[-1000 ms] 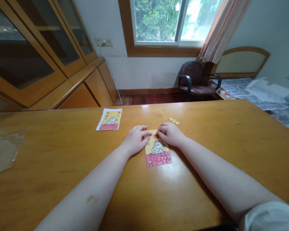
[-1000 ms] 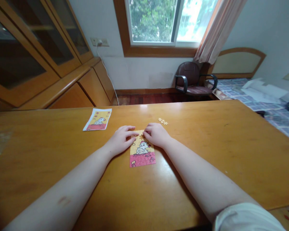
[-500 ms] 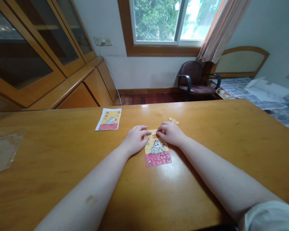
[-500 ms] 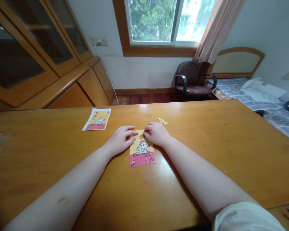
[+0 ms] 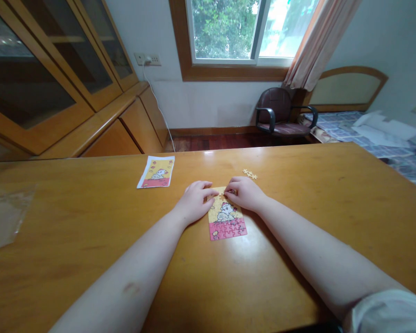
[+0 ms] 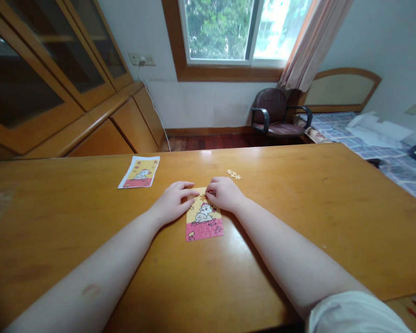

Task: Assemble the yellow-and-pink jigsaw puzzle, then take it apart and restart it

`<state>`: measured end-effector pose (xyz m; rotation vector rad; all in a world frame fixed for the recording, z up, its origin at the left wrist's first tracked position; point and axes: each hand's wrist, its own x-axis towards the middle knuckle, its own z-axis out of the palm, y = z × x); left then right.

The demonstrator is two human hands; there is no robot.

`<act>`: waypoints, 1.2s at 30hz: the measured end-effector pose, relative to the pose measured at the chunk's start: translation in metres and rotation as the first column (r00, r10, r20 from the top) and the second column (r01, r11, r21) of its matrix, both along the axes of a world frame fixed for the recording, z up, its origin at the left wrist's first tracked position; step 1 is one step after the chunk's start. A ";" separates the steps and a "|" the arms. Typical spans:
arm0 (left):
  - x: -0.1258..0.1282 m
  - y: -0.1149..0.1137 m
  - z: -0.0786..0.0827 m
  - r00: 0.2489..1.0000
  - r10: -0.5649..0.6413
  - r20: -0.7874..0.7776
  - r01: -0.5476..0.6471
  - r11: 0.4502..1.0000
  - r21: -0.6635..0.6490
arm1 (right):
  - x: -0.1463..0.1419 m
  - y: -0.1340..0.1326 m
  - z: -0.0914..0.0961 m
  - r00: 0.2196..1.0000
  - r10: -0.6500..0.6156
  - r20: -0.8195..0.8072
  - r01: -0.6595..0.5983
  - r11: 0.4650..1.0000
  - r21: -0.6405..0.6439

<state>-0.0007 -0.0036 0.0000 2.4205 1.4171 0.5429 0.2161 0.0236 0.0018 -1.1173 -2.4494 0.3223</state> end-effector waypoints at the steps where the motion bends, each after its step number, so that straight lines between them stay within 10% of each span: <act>1: 0.000 0.000 0.000 1.000 -0.002 0.002 0.002 1.000 0.003 | 0.000 0.000 0.000 1.000 0.002 0.000 -0.002 1.000 0.002; 9: 0.000 -0.001 0.000 1.000 -0.008 -0.026 0.008 1.000 -0.008 | -0.002 -0.002 0.005 0.996 -0.025 0.091 0.024 1.000 0.006; 17: 0.000 -0.001 0.002 0.999 -0.003 -0.040 0.002 1.000 -0.030 | 0.022 0.016 0.007 0.804 -0.573 0.160 0.569 0.819 0.075; 26: 0.001 0.000 0.002 0.999 0.027 -0.029 -0.028 0.999 -0.043 | 0.024 0.017 -0.004 0.863 -0.296 0.408 0.407 0.887 -0.217; 36: 0.003 -0.005 0.007 0.980 -0.044 -0.195 0.016 0.990 -0.142 | 0.016 0.007 0.029 0.809 -0.466 0.357 0.539 0.832 -0.136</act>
